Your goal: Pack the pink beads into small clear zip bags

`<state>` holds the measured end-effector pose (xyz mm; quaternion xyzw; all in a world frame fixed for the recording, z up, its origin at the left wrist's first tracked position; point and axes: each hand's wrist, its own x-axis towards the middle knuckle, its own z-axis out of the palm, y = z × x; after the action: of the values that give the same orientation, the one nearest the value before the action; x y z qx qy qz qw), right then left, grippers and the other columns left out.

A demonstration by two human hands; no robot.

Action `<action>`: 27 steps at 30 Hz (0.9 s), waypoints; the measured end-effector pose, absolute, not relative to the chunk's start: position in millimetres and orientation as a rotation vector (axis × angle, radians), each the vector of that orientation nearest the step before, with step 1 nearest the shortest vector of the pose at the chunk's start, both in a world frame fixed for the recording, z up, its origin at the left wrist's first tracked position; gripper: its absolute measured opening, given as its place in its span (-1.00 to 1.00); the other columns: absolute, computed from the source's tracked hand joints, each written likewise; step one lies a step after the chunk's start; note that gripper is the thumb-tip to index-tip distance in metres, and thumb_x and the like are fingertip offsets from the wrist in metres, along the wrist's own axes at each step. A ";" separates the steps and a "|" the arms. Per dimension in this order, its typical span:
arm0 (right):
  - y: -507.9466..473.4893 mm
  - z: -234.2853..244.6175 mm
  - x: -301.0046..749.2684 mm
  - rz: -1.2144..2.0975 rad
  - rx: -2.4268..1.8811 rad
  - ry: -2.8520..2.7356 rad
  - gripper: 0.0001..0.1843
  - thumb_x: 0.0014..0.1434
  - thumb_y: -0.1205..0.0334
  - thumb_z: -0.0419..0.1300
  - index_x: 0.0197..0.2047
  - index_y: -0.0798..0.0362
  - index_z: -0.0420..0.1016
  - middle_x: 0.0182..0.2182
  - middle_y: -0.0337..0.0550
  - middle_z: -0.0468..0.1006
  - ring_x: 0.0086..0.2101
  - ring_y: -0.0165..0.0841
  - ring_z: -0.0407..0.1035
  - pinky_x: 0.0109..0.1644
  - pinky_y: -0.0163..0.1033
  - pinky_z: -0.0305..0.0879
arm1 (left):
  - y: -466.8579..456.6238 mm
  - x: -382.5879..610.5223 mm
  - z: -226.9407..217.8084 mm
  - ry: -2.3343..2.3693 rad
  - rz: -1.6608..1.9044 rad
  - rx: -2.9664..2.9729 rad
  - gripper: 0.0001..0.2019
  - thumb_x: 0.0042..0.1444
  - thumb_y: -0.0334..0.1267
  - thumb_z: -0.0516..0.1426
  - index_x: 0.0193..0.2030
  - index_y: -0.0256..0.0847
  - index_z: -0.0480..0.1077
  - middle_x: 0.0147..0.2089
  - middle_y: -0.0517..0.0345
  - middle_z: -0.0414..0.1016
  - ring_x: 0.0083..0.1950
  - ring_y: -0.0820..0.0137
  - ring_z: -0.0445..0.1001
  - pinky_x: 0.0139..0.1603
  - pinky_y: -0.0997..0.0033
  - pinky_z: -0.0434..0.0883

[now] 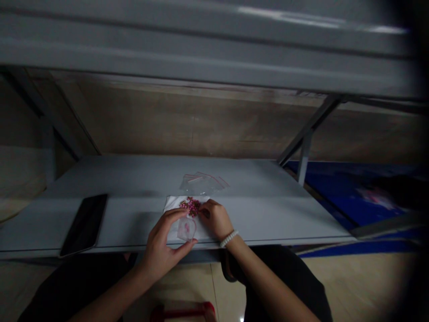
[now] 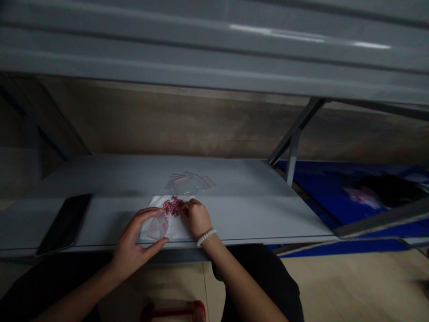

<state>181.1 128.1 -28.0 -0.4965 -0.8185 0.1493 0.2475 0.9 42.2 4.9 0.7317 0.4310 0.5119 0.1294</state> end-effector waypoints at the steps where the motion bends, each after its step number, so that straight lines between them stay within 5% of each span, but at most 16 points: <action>1: 128.4 -28.7 180.7 0.403 -1.357 -2.227 -0.87 0.08 0.42 0.20 -0.39 0.08 0.57 -0.44 -0.14 0.51 -0.44 -0.40 0.37 -0.33 -0.35 0.23 | 42.1 0.7 4.8 1.247 1.497 2.132 -0.50 0.00 -0.38 0.26 0.09 -0.15 0.25 0.04 -0.04 0.42 0.09 0.22 0.40 0.11 0.16 0.38; 8: 126.8 -30.4 180.8 0.432 -1.328 -2.119 -0.90 0.07 0.42 0.22 -0.41 0.10 0.55 -0.46 -0.14 0.50 -0.45 -0.39 0.35 -0.35 -0.32 0.22 | 41.7 -1.2 2.5 1.193 1.527 2.194 -0.47 -0.02 -0.38 0.26 0.12 -0.17 0.24 0.05 -0.06 0.41 0.10 0.21 0.39 0.09 0.15 0.40; 14: 105.1 12.7 180.8 0.604 -0.915 -1.804 -0.95 0.13 0.29 0.24 -0.32 0.05 0.54 -0.42 -0.15 0.51 -0.41 -0.36 0.33 -0.36 -0.27 0.25 | 41.2 0.7 4.4 1.225 1.473 2.137 -0.48 -0.01 -0.37 0.25 0.12 -0.16 0.24 0.06 -0.05 0.39 0.11 0.21 0.37 0.11 0.13 0.37; 22: 86.7 39.1 173.9 0.629 -0.605 -1.973 -0.90 0.05 0.30 0.32 -0.31 -0.03 0.62 -0.30 -0.13 0.44 -0.22 -0.28 0.31 -0.14 -0.11 0.30 | 41.6 2.9 -0.2 1.273 1.423 2.071 -0.49 -0.01 -0.39 0.23 0.11 -0.14 0.24 0.04 -0.02 0.37 0.09 0.22 0.36 0.09 0.17 0.35; 27: 91.9 33.6 174.6 0.683 -0.613 -1.956 -0.90 0.06 0.22 0.33 -0.29 -0.05 0.63 -0.29 -0.13 0.45 -0.23 -0.29 0.33 -0.16 -0.14 0.32 | 42.2 2.9 -0.8 1.289 1.404 2.054 -0.49 -0.01 -0.37 0.23 0.10 -0.14 0.23 0.04 0.00 0.37 0.08 0.24 0.37 0.09 0.19 0.34</action>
<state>174.6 91.9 33.6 -0.2501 -0.7986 0.2788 0.4712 2.9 42.2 -0.8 0.7225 0.4535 0.4938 0.1690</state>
